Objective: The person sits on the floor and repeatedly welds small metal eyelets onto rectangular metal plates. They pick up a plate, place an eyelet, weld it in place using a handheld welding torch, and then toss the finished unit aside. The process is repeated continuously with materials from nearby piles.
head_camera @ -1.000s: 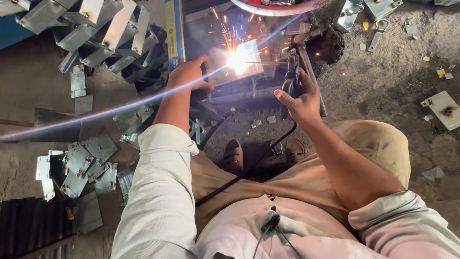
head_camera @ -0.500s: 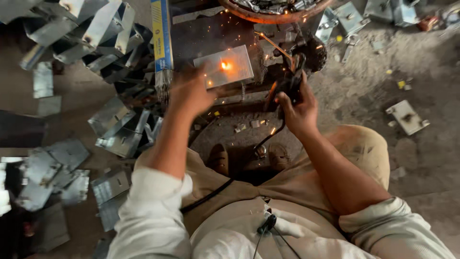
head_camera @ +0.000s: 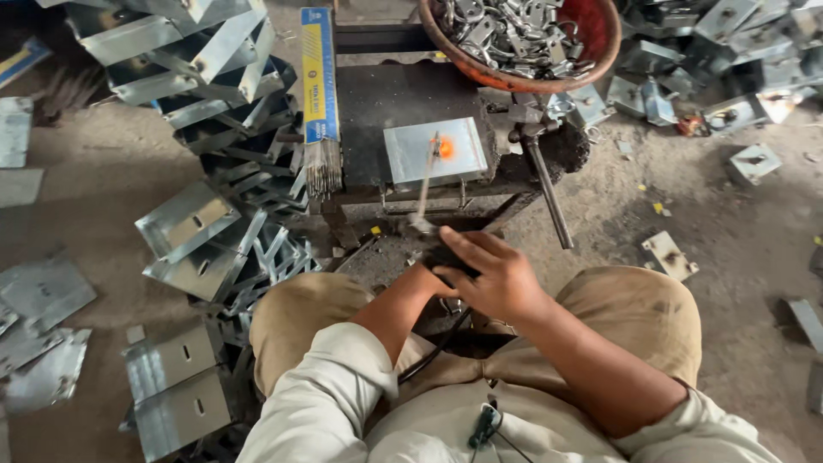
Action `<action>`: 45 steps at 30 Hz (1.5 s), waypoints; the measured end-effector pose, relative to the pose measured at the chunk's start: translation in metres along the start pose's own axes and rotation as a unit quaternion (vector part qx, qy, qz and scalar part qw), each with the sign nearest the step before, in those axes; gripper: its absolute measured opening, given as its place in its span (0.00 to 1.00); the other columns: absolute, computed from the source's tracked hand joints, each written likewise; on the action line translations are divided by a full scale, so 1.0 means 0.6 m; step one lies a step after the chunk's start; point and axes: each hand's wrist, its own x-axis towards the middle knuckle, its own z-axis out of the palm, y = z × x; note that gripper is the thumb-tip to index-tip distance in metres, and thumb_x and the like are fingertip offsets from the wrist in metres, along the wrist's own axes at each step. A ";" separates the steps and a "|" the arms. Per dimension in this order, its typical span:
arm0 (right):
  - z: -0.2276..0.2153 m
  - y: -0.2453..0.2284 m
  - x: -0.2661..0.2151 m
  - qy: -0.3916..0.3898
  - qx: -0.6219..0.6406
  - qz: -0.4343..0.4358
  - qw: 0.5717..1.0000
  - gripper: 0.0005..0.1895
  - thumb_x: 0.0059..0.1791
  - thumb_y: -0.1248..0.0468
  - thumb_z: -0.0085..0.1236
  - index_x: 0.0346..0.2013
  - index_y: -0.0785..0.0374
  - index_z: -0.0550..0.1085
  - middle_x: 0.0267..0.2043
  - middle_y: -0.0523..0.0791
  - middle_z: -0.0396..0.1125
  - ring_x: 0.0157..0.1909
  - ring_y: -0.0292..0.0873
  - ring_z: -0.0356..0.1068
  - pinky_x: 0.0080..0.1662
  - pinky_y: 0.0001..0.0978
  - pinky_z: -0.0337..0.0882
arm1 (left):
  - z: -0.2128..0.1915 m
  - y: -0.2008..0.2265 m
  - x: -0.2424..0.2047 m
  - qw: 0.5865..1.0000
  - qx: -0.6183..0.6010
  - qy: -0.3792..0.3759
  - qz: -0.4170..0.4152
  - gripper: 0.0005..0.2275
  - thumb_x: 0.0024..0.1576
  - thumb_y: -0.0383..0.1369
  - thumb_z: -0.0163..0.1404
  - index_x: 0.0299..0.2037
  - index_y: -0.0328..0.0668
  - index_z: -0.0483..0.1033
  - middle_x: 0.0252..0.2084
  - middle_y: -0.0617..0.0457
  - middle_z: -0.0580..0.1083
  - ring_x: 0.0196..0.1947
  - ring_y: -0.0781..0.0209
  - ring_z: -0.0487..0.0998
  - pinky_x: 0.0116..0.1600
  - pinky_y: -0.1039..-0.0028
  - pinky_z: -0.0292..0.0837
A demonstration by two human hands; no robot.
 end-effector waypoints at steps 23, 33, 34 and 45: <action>0.076 -0.032 0.077 -0.094 -0.082 0.150 0.981 0.32 0.46 0.57 0.67 0.65 0.50 0.71 0.48 0.49 0.73 0.43 0.51 0.76 0.46 0.39 0.75 | -0.042 0.037 0.001 0.996 -0.075 -0.005 0.042 0.22 0.51 0.43 0.59 0.55 0.47 0.75 0.54 0.44 0.77 0.54 0.50 0.77 0.57 0.58 0.70; 0.076 -0.036 0.089 -0.107 -0.080 0.133 0.982 0.33 0.45 0.58 0.68 0.65 0.53 0.71 0.46 0.51 0.74 0.43 0.52 0.76 0.46 0.39 0.75 | -0.076 0.071 -0.019 0.999 -0.051 -0.019 0.003 0.19 0.51 0.42 0.59 0.52 0.48 0.79 0.53 0.45 0.78 0.54 0.50 0.77 0.58 0.58 0.70; 0.074 -0.036 0.090 -0.110 -0.078 0.133 0.982 0.33 0.45 0.58 0.68 0.65 0.53 0.71 0.46 0.51 0.74 0.43 0.52 0.76 0.47 0.39 0.75 | -0.081 0.075 -0.025 0.998 -0.048 -0.032 -0.007 0.19 0.50 0.42 0.59 0.51 0.48 0.79 0.53 0.45 0.78 0.53 0.49 0.77 0.58 0.58 0.71; 0.068 -0.034 0.095 -0.117 -0.064 0.128 0.983 0.34 0.44 0.59 0.68 0.66 0.54 0.71 0.44 0.50 0.74 0.40 0.49 0.76 0.45 0.37 0.75 | -0.084 0.066 -0.030 0.998 0.000 -0.064 -0.010 0.22 0.48 0.43 0.62 0.52 0.47 0.80 0.53 0.43 0.78 0.53 0.45 0.77 0.57 0.57 0.71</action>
